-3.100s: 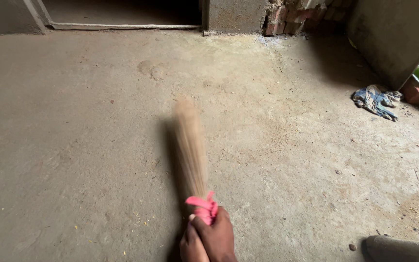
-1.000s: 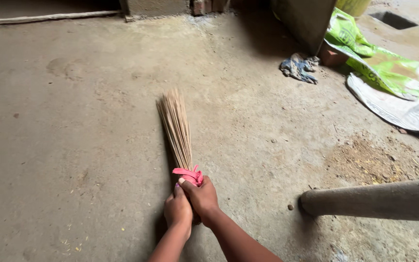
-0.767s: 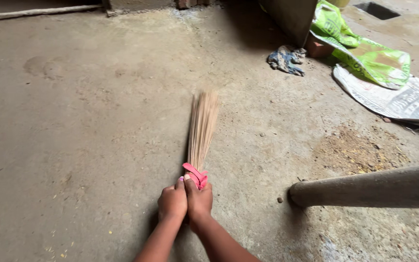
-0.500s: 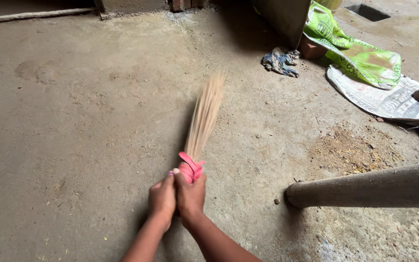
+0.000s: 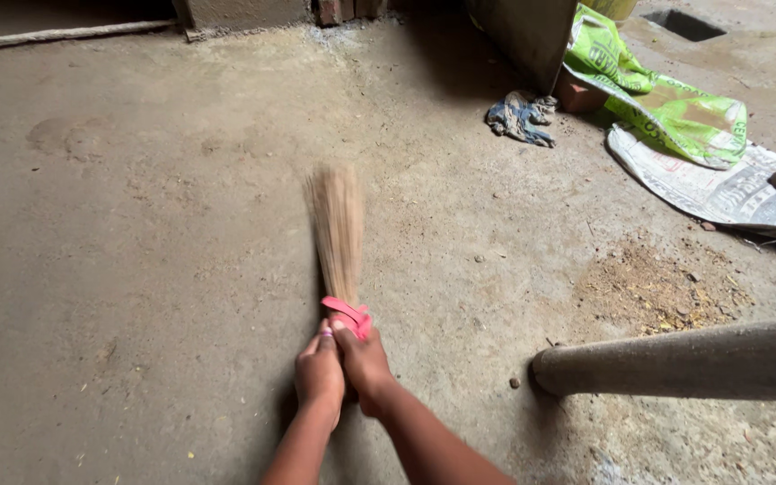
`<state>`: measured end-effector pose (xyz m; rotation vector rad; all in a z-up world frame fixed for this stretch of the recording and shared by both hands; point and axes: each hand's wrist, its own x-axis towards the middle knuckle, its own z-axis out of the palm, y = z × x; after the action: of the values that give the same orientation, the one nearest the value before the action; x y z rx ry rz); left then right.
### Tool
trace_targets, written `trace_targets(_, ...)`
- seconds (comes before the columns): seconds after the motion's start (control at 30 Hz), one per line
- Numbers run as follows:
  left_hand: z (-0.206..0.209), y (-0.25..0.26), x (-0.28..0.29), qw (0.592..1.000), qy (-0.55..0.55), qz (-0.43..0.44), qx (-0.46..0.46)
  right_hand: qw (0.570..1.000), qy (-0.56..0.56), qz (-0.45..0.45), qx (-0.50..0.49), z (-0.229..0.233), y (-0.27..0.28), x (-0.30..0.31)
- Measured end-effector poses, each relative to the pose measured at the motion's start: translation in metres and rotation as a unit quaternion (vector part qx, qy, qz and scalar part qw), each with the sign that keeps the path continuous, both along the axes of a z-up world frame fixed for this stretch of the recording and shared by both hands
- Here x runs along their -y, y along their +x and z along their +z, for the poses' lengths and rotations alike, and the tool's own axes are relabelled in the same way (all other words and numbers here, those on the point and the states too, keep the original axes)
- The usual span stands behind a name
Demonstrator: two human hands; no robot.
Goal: The person sweeps a concrete floor using a traditional straw broom. They move the broom back and forth to gather dust and debris across the room, working near a doorway and a pile of bricks.
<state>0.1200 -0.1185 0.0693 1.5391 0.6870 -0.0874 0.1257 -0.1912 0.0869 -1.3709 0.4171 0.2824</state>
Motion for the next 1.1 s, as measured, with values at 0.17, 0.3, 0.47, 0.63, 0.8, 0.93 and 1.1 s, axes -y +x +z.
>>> trace_targets(0.17, -0.011, 0.011, 0.012, 0.993, 0.058, -0.092, 0.036, 0.99, 0.041, -0.117, -0.067, 0.0, -0.012, 0.011)
trace_targets(0.3, -0.002, 0.016, 0.011, 0.98, 0.121, -0.152, 0.044, 0.98, 0.047, -0.191, 0.042, -0.009, -0.013, 0.006)
trace_targets(0.47, 0.003, 0.018, 0.004, 0.989, 0.027, -0.104, 0.103, 0.981, 0.003, -0.181, 0.076, 0.004, -0.005, 0.003)
trace_targets(0.63, 0.013, 0.029, 0.002, 0.983, -0.139, 0.089, 0.086, 0.986, -0.112, 0.008, 0.122, 0.024, 0.036, 0.003)
trace_targets(0.8, 0.013, 0.045, 0.025, 0.986, -0.101, 0.126, 0.037, 0.98, -0.16, 0.115, 0.017, 0.016, 0.074, 0.015)
trace_targets(0.93, 0.005, 0.054, 0.043, 0.998, -0.052, 0.037, 0.019, 0.995, -0.071, 0.068, 0.015, 0.002, 0.076, 0.042)
trace_targets(1.1, -0.008, 0.078, 0.058, 0.993, 0.098, -0.069, 0.02, 0.996, -0.028, -0.078, -0.016, -0.007, 0.069, 0.056)
